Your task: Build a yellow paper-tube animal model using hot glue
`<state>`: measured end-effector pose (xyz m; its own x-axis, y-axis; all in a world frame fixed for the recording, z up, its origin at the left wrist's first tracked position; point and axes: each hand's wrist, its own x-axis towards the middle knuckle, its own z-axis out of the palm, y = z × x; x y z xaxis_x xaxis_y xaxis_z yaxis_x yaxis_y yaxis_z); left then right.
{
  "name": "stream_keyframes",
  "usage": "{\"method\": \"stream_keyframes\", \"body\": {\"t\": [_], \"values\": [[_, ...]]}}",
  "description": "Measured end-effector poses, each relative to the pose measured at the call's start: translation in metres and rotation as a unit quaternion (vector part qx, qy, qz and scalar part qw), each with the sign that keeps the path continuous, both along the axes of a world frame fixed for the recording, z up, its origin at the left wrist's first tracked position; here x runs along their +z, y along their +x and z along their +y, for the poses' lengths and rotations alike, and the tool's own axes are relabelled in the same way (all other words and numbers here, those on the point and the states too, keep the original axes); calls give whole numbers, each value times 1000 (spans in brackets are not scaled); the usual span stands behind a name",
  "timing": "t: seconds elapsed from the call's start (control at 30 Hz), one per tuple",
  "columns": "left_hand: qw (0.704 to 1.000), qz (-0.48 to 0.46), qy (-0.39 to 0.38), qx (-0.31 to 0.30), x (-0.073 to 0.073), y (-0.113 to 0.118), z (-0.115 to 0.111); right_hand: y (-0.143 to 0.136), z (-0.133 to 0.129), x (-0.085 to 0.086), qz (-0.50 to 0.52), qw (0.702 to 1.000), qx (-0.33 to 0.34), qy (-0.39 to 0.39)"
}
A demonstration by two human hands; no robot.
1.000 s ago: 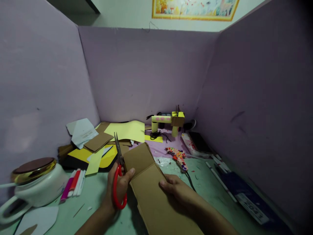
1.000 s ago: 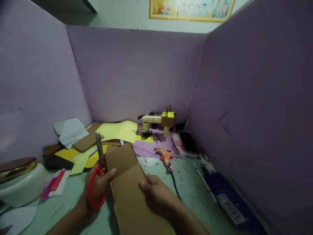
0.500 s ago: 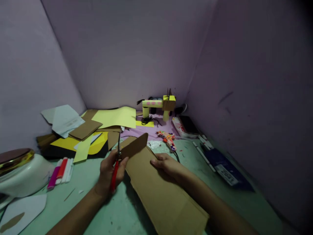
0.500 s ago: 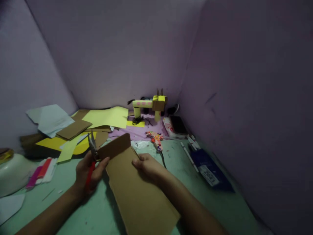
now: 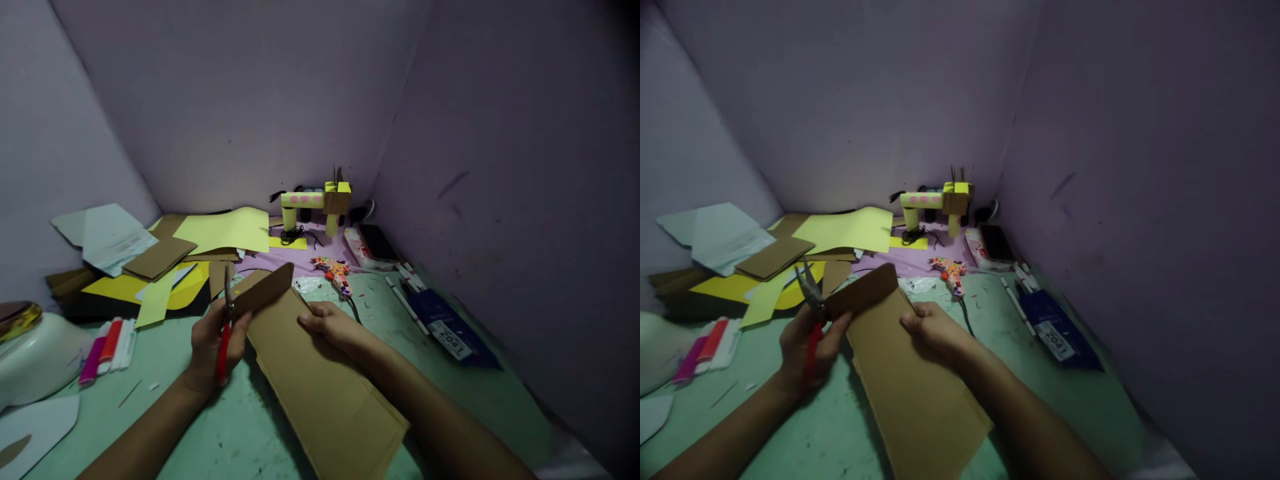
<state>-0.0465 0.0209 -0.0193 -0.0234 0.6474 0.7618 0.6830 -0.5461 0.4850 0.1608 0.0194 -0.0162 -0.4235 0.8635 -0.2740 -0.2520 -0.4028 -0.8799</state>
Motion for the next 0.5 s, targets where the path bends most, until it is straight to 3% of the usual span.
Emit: {"method": "stream_keyframes", "body": {"t": [0.13, 0.3, 0.37, 0.5], "values": [[973, -164, -158, 16, 11, 5, 2, -1, -2, 3, 16, 1000, -1, 14], [867, -431, -248, -35, 13, 6, 9, -1, -5, 7, 40, 999, 11, 35], [845, -464, -262, -48, 12, 7, 11, -2, -7, 10, 44, 998, 15, 36], [829, -485, -271, -56, 14, 10, 11, -3, -9, 15, 69, 997, 28, 31]]}}
